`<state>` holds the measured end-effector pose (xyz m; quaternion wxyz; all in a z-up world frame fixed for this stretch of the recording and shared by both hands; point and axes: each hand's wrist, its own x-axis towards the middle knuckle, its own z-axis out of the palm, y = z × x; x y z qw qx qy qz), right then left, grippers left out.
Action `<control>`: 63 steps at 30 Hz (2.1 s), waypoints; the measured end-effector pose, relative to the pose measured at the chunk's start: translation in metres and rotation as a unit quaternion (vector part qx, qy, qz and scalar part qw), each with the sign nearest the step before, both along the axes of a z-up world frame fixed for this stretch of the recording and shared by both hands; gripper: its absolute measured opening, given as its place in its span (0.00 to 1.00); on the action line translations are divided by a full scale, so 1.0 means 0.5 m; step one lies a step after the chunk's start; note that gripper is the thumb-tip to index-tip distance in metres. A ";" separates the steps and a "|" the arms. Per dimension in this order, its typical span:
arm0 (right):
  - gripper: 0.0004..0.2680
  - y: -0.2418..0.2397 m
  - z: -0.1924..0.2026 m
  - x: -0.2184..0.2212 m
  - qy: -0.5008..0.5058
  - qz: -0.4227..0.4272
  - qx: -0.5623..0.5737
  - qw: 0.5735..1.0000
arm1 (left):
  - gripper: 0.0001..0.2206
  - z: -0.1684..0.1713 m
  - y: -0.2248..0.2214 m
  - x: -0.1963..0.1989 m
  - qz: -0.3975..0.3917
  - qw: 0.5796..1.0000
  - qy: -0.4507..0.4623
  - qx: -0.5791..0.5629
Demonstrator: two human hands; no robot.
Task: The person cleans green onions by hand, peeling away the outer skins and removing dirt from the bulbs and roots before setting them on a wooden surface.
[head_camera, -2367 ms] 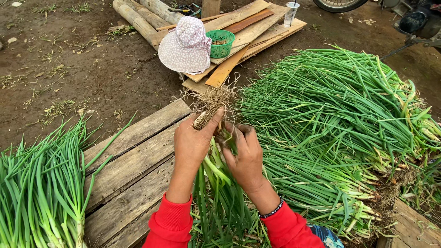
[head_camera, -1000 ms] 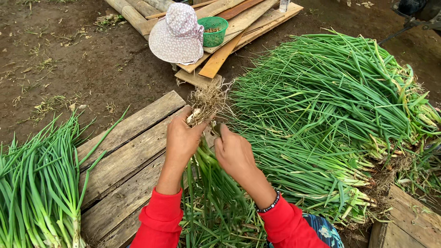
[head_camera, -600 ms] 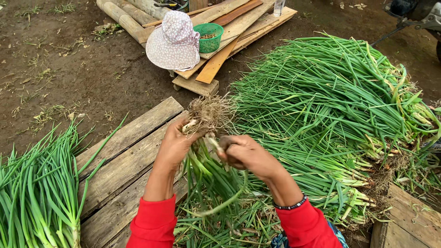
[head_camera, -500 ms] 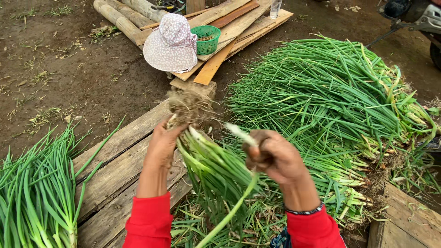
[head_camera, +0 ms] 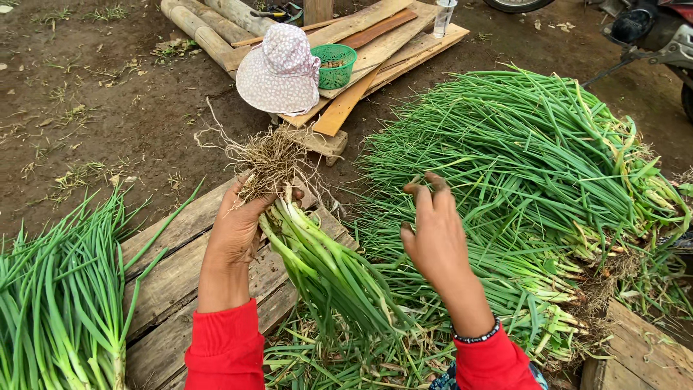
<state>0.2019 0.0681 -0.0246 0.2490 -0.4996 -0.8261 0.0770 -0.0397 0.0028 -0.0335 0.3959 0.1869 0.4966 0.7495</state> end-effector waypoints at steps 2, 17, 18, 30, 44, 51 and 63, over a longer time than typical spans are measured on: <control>0.13 0.005 -0.058 -0.007 0.072 0.043 -0.035 0.996 | 0.34 -0.019 0.013 -0.020 0.002 1.000 0.007 0.009; 0.10 -0.027 -0.060 -0.055 0.366 0.170 -0.498 0.767 | 0.18 -0.010 -0.033 -0.013 0.024 0.994 0.083 0.069; 0.15 -0.028 -0.056 -0.059 0.364 0.160 -0.520 0.756 | 0.19 -0.010 -0.038 -0.010 0.020 0.996 0.059 0.070; 0.04 -0.054 -0.086 -0.068 0.048 0.224 0.032 0.973 | 0.15 -0.028 -0.015 -0.047 -0.002 0.992 0.081 0.097; 0.10 -0.045 -0.132 -0.033 -0.489 0.257 -0.119 0.825 | 0.20 0.041 -0.019 -0.064 0.008 0.993 0.018 0.116; 0.10 -0.108 -0.077 -0.071 0.083 0.286 -0.041 0.954 | 0.27 0.081 -0.039 -0.055 0.014 0.998 -0.005 -0.064; 0.08 -0.063 -0.055 -0.118 0.298 0.261 -0.491 0.776 | 0.22 0.036 -0.044 -0.027 -0.071 0.990 0.112 0.050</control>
